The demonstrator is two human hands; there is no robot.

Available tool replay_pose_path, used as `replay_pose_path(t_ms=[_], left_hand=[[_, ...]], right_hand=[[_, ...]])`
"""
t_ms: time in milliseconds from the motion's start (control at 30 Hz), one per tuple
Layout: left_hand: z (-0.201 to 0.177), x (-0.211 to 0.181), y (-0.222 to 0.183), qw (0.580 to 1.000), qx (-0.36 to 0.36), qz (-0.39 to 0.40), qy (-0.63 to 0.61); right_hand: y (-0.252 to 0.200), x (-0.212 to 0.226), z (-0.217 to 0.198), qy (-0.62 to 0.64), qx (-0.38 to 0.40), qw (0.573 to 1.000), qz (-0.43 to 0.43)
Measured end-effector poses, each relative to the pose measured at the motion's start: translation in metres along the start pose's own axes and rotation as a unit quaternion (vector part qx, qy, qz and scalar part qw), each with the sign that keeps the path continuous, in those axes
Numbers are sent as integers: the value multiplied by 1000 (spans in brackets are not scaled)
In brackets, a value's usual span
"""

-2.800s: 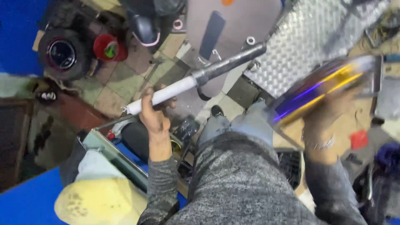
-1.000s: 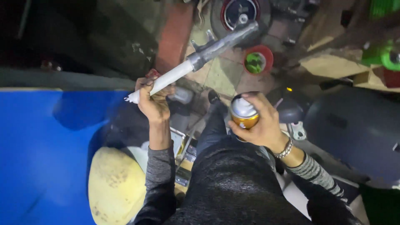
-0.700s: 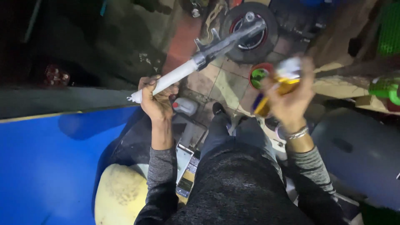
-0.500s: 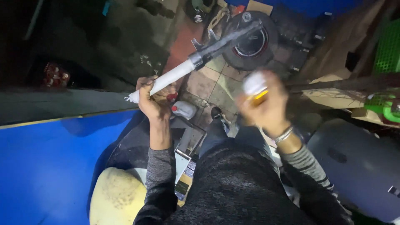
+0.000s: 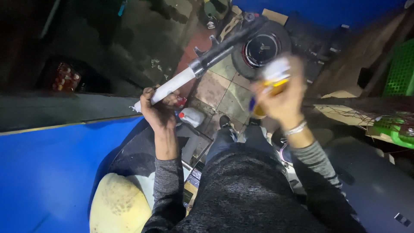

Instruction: Spray painting a motorcycle fork leg in a workshop environment

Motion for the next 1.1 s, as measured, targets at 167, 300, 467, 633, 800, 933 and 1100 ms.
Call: replay_pose_path(t_ms=[167,300,467,633,800,933,1100], left_hand=[[7,12,-5,997,-48,-55,-9],[1,20,0,996,-60,-67,-9],[1,25,8,995,-62,-68,-25],[14,35,15,997,-32,-68,-28],[37,25,6,995,-54,-73,-48],[34,30,9,994,-41,-98,-37],[44,43,12,993,-51,-89,-53]], right_hand=[[-45,74,40,95,219,969,-58],[4,9,24,1,193,981,14],[33,-25,-4,0,42,998,-48],[-14,58,39,65,210,973,-73],[14,-2,34,42,172,984,-27],[59,-21,0,-14,33,997,-71],[2,16,41,19,155,987,-24]])
Point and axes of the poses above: each hand's wrist, its own y-axis towards the middle knuckle, its own z-axis out of the palm, x = y × z, the point moved 5 cm from there along y, towards the middle knuckle, and after that the axes turned 1 degree about -y, right-handed, at the moved point
